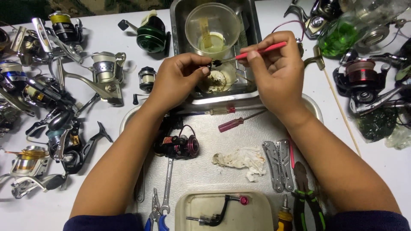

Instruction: Servicing a fishing reel by disassembling the spool, cleaning parts, and applying grease before reassembly.

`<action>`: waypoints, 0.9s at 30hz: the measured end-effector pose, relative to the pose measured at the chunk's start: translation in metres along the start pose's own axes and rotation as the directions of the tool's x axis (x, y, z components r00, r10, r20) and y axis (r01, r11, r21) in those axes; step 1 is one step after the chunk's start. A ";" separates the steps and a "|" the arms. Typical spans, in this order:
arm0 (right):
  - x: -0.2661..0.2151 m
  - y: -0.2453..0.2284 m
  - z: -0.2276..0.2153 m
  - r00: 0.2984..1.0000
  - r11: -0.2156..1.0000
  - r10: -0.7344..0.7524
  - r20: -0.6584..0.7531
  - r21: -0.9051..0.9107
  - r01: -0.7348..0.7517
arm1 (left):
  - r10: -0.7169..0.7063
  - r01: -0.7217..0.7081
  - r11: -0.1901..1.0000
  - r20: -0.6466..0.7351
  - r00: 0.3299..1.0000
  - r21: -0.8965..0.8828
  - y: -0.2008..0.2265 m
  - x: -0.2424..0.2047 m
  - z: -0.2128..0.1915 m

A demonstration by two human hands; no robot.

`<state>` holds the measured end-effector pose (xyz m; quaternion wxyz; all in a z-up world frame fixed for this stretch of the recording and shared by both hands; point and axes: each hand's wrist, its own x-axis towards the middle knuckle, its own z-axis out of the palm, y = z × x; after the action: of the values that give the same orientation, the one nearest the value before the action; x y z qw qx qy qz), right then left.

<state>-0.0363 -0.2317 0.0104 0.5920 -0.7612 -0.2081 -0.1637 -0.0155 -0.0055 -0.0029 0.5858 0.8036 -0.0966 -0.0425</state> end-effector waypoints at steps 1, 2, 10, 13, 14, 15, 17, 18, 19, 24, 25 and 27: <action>-0.001 0.000 -0.001 1.000 1.000 -0.004 0.004 0.004 0.004 | 0.015 -0.015 1.000 -0.003 1.000 0.020 -0.003 -0.001 0.000; -0.002 0.000 0.000 1.000 1.000 -0.003 0.006 0.003 0.003 | 0.015 -0.015 1.000 -0.004 1.000 0.019 -0.002 -0.001 0.001; -0.003 -0.001 0.007 0.996 0.996 0.079 0.049 0.023 -0.081 | 0.010 -0.010 0.999 -0.003 1.000 0.033 -0.007 0.002 0.002; -0.002 0.003 0.006 0.992 0.991 0.118 0.038 -0.069 -0.115 | -0.038 0.038 0.999 -0.002 0.999 -0.036 -0.002 0.000 0.002; -0.002 0.002 0.006 0.992 0.991 0.118 0.038 -0.068 -0.115 | -0.039 0.038 0.999 -0.002 0.999 -0.035 -0.001 0.000 0.002; -0.001 0.001 0.007 0.997 0.996 0.080 -0.001 0.028 -0.080 | -0.037 0.037 0.999 0.000 0.999 -0.006 0.000 -0.001 0.002; -0.001 0.001 0.008 0.998 0.992 0.046 -0.044 0.122 -0.041 | -0.036 0.036 0.999 0.002 0.999 0.023 0.000 -0.001 0.002; -0.001 0.002 0.008 0.995 0.992 0.091 -0.031 0.086 -0.088 | -0.038 0.038 0.999 -0.005 0.999 0.038 -0.001 -0.001 0.002; -0.002 0.004 0.008 0.990 0.990 0.136 -0.022 0.050 -0.135 | -0.039 0.040 0.998 -0.011 0.999 0.055 -0.002 0.000 0.002; 0.000 0.000 0.004 0.995 0.995 0.097 -0.001 0.032 -0.097 | -0.063 0.063 0.998 0.004 0.998 0.008 0.005 -0.003 0.002; 0.000 -0.001 0.004 0.992 0.993 0.120 0.037 -0.011 -0.120 | -0.044 0.044 0.999 0.011 0.999 0.006 0.005 -0.002 0.003; 0.000 -0.001 0.004 0.990 0.990 0.137 0.032 0.008 -0.137 | -0.059 0.059 0.998 0.014 0.998 -0.008 0.006 -0.003 0.003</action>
<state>-0.0371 -0.2276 0.0103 0.6023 -0.7732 -0.1653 -0.1097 -0.0193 -0.0094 0.0018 0.5870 0.8033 -0.0766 -0.0659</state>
